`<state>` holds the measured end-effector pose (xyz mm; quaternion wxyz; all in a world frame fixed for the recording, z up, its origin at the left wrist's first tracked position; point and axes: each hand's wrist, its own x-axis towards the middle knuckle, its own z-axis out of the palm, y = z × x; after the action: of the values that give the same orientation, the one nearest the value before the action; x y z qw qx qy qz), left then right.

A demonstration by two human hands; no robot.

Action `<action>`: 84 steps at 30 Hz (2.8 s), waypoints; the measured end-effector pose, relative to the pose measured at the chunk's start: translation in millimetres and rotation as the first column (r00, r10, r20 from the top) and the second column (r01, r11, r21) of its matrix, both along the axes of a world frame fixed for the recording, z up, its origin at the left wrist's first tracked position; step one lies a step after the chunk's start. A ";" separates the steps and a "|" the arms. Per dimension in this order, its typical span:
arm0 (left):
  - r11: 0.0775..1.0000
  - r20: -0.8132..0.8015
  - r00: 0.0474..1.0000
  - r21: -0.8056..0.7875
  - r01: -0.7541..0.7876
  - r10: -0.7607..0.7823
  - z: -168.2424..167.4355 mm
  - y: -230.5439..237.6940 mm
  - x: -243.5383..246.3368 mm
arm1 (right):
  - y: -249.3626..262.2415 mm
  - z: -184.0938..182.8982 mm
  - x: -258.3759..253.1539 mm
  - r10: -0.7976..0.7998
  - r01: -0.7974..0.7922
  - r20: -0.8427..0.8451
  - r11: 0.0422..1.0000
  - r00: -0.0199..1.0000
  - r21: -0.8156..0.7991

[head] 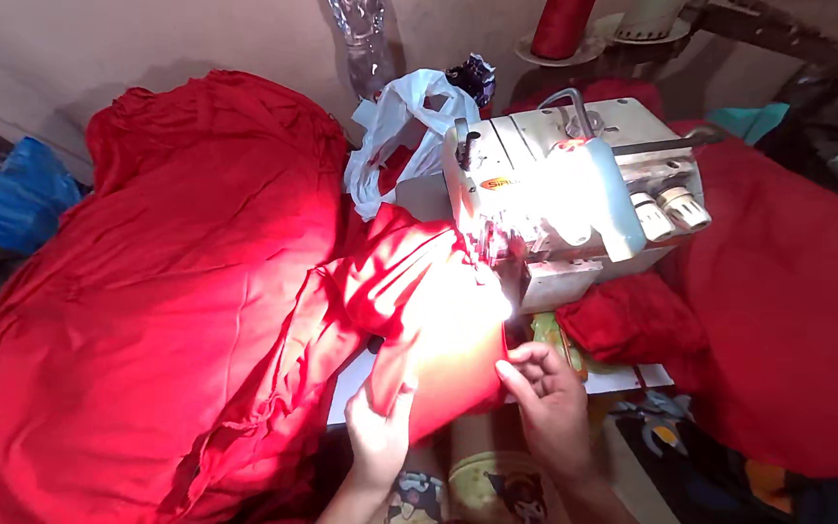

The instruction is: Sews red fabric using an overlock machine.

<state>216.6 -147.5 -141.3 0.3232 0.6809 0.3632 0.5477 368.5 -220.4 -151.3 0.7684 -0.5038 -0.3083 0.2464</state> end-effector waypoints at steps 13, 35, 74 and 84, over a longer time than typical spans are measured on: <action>0.952 0.021 1.000 -0.307 0.000 0.007 -7.2 -53.5 -26.7 | -75.7 -15.1 -32.0 0.139 -0.150 -0.063 0.961 0.988 -0.231; 0.989 -0.145 0.988 0.141 -0.034 0.055 -2.5 11.1 -12.4 | -42.7 0.7 -11.4 0.051 -0.054 -0.036 0.995 0.998 -0.089; 0.989 0.121 0.989 -0.109 0.104 -0.090 -50.3 -73.9 -6.8 | 22.2 7.0 44.8 -0.188 0.383 0.573 0.892 0.797 -0.240; 0.781 -0.283 0.930 0.515 0.353 -0.234 16.8 13.0 25.3 | -22.3 26.9 -15.5 -0.255 0.182 0.636 0.967 0.728 0.179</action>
<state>242.0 -134.5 -124.4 0.1534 0.8458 0.1078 0.4995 353.0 -242.8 -124.5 0.6606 -0.5500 -0.5082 -0.0537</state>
